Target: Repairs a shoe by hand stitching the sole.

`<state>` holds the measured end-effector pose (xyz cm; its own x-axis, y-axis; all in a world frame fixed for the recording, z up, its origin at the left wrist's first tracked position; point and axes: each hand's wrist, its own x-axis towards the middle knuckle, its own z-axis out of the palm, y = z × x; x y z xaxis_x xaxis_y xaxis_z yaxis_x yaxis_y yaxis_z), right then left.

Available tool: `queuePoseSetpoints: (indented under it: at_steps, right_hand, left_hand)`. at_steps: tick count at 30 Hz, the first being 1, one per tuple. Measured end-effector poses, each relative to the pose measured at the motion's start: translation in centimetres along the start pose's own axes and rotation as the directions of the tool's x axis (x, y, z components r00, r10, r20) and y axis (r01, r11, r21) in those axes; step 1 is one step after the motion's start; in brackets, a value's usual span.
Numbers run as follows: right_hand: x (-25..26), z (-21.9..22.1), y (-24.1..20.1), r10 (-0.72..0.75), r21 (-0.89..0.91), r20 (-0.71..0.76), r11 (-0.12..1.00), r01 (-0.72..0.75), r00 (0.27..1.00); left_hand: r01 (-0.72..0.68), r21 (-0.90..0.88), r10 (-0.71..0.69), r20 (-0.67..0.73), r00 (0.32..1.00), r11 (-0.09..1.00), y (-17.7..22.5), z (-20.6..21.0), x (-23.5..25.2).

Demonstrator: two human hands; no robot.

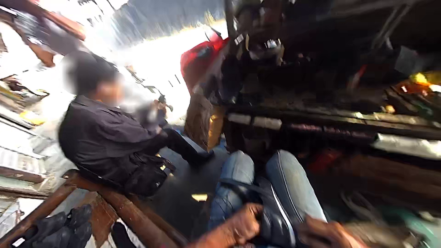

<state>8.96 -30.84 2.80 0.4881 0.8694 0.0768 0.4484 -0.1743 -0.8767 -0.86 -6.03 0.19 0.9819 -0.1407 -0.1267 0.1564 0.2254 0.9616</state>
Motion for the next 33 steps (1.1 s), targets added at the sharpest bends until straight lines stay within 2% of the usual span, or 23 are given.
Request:
queuePoseSetpoints:
  at_steps: [3,7,10,12,16,20,23,26,29,31,33]
  right_hand:
    - [-0.1,0.7,1.2,-0.08,-0.055,-0.041,0.995,0.078,0.996]
    - [0.5,0.2,-0.2,0.109,0.098,0.075,0.988,-0.116,0.991]
    - [0.7,0.9,-0.9,0.218,0.18,0.054,0.958,-0.225,0.974]
    - [0.4,1.3,-1.1,0.18,0.144,-0.012,0.974,-0.176,0.984]
    - [0.3,1.4,-1.4,-0.002,0.034,-0.116,0.999,0.006,0.993]
    - [-0.3,1.8,-1.5,-0.032,-0.042,-0.119,0.999,0.027,0.992]
    - [-0.4,1.5,-1.7,0.016,-0.049,-0.042,0.999,-0.018,0.999]
    - [0.6,0.2,-2.1,0.088,-0.064,0.156,0.995,-0.078,0.984]
    - [1.8,-0.2,-2.5,0.146,-0.065,0.272,0.989,-0.133,0.951]
    - [1.9,0.0,-2.6,0.153,-0.024,0.266,0.988,-0.152,0.952]
    - [1.2,1.0,-2.2,0.099,0.009,0.15,0.995,-0.102,0.984]
  left_hand:
    - [0.017,0.007,-0.017,0.072,0.997,1.0,0.7,0.2,0.5]
    - [0.023,0.003,-0.023,0.11,0.994,1.0,0.6,-0.2,0.9]
    - [0.074,0.021,-0.076,0.104,0.992,0.997,0.5,-0.8,0.7]
    - [0.068,-0.025,-0.065,0.12,0.991,0.997,0.2,-1.0,0.5]
    - [0.037,-0.073,-0.026,0.144,0.989,0.997,0.0,-2.0,-0.1]
    - [0.001,-0.006,0.0,0.126,0.992,1.0,0.0,-2.4,-0.7]
    - [0.007,0.012,-0.009,0.125,0.992,1.0,-0.2,-2.4,-1.0]
    - [0.006,0.064,-0.015,0.146,0.989,0.998,-0.1,-2.3,-1.0]
    - [-0.012,0.097,-0.003,0.152,0.988,0.995,-0.1,-2.1,-0.9]
    - [-0.023,0.093,0.008,0.157,0.988,0.995,-0.2,-2.2,-0.9]
    - [-0.029,0.089,0.014,0.164,0.986,0.996,-0.3,-2.2,-0.8]
